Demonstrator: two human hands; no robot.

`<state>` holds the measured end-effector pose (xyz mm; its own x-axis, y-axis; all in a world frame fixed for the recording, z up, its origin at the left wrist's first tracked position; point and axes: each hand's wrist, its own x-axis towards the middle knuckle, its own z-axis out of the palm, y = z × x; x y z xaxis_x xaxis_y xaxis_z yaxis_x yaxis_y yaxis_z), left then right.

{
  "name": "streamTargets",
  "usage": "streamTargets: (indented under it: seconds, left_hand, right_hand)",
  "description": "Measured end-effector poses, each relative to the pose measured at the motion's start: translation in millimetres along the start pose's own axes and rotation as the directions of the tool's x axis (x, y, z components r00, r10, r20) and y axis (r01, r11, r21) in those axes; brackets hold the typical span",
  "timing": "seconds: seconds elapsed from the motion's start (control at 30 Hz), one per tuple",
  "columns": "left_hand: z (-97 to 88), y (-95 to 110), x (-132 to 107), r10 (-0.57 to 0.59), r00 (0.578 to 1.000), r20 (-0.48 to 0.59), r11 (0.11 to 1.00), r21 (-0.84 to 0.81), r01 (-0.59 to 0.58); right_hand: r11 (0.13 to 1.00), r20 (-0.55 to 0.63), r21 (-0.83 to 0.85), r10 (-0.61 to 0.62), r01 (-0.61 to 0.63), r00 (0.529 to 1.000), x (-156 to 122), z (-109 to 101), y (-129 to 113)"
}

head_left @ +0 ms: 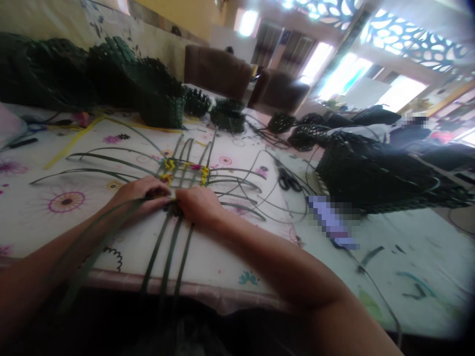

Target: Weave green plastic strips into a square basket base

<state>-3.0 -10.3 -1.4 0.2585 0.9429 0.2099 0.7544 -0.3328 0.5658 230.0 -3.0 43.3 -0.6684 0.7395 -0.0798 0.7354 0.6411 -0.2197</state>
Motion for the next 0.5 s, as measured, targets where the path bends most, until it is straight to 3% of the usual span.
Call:
streamTargets:
  seconds: [0.1,0.3,0.5]
  left_hand:
    - [2.1,-1,-1,0.031,0.999,-0.016,0.999,0.03,-0.03]
    - [-2.6,5,-1,0.028,0.999,0.029,0.999,0.038,-0.029]
    - [-4.5,10,-2,0.021,0.999,0.042,0.999,0.049,-0.023]
  right_hand:
    - [0.999,0.006,0.047,0.021,-0.021,1.0,1,-6,4]
    - [0.962,-0.04,0.267,-0.054,0.063,0.998,-6,-17,20]
    - [0.995,-0.004,0.082,-0.065,0.065,0.998,-14,-19,13]
